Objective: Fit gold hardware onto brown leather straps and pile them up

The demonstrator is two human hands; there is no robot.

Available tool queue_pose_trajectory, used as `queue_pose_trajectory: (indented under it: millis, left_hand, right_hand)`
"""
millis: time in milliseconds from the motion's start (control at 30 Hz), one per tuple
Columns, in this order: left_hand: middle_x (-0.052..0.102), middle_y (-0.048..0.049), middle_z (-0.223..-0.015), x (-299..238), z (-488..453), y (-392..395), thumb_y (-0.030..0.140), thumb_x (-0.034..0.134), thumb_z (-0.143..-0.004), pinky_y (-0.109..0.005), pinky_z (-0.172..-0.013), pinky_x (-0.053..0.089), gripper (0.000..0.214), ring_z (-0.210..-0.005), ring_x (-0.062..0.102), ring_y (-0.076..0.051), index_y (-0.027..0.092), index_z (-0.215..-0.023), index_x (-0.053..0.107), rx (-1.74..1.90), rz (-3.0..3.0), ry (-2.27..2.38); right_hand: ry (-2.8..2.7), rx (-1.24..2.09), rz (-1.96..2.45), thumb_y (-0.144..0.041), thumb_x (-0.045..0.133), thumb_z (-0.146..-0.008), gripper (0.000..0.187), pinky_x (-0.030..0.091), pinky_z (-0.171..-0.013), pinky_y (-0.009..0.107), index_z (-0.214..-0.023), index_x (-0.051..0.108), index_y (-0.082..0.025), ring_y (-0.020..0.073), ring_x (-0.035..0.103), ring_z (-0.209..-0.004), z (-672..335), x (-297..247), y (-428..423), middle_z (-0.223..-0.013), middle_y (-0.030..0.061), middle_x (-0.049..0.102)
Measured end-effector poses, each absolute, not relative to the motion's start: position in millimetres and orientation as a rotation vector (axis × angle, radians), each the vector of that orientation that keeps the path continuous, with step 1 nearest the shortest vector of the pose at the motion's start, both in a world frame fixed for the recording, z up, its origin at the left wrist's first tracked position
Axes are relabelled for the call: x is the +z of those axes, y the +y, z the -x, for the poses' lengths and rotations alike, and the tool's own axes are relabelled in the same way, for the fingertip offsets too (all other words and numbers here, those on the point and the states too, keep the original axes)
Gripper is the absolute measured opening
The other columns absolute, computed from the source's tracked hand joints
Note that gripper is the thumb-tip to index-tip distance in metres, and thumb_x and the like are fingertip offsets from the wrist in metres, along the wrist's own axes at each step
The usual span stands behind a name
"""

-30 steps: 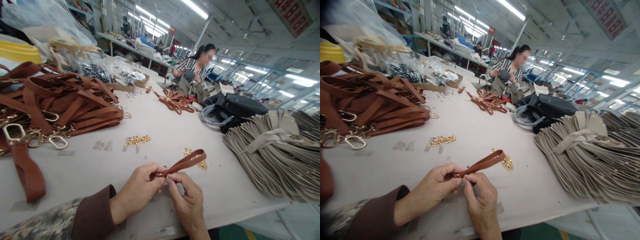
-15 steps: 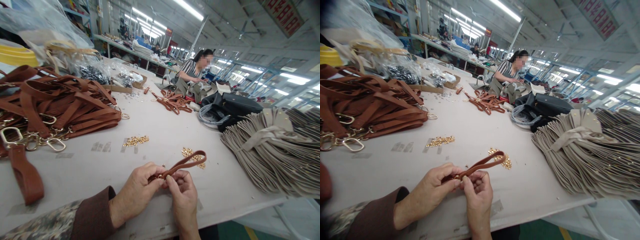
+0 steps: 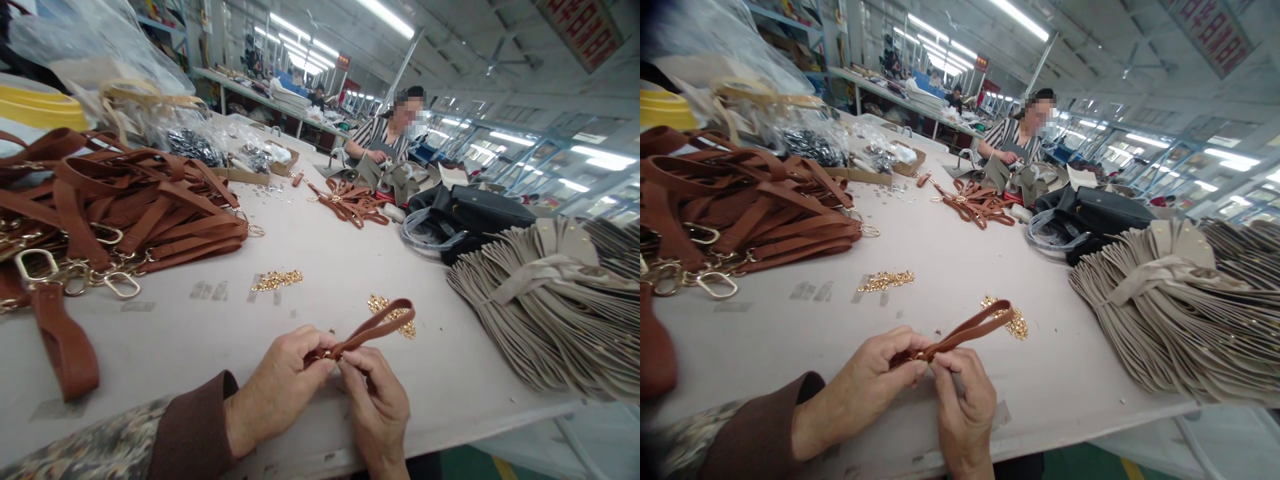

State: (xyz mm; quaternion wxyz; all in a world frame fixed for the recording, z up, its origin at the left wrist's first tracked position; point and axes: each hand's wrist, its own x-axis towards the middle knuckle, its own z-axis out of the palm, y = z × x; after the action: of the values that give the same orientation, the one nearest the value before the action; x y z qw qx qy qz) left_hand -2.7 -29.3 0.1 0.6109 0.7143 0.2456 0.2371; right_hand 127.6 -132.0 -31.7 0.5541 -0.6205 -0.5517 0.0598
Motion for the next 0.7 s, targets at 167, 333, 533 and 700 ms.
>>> queue_pose_trajectory:
  millis: [167,333,533,700]
  left_hand:
    - [0.06,0.0001,-0.079,-1,3,-30,0.007,0.053,-0.08,-0.024,-0.07,0.041,0.024,-0.075,0.056,-0.013,0.019,-0.092,0.071,0.561,-1.706,0.546]
    - [0.06,0.0008,-0.079,-1,4,-31,0.005,0.054,-0.082,-0.022,-0.068,0.04,0.028,-0.074,0.055,-0.012,0.022,-0.096,0.072,0.578,-1.765,0.506]
    - [0.063,-0.0003,-0.08,2,8,-28,0.005,0.057,-0.082,-0.022,-0.071,0.042,0.028,-0.077,0.058,-0.013,0.022,-0.095,0.074,0.608,-1.738,0.475]
    - [0.07,-0.0027,-0.079,-6,0,-41,0.007,0.064,-0.075,-0.02,-0.064,0.044,0.018,-0.072,0.061,-0.012,0.015,-0.089,0.073,0.592,-1.541,0.548]
  right_hand:
    - [-1.281,0.164,1.43,-0.007,0.06,-0.086,0.023,0.051,-0.075,0.025,-0.099,0.067,-0.025,0.0141,0.064,-0.085,-128,-32,-131,-0.091,0.001,0.068]
    - [-1.124,0.228,1.438,-0.013,0.063,-0.085,0.013,0.052,-0.072,0.025,-0.093,0.067,-0.022,0.0146,0.065,-0.08,-121,-36,-133,-0.086,0.0017,0.068]
    - [-0.659,0.505,1.393,-0.033,0.074,-0.075,0.026,0.057,-0.061,0.026,-0.092,0.059,-0.021,0.0172,0.069,-0.068,-117,-44,-128,-0.08,0.0025,0.072]
    - [-0.515,0.647,1.593,-0.046,0.077,-0.066,0.037,0.058,-0.071,0.025,-0.09,0.071,-0.019,0.0251,0.071,-0.086,-118,-58,-136,-0.085,0.004,0.075]
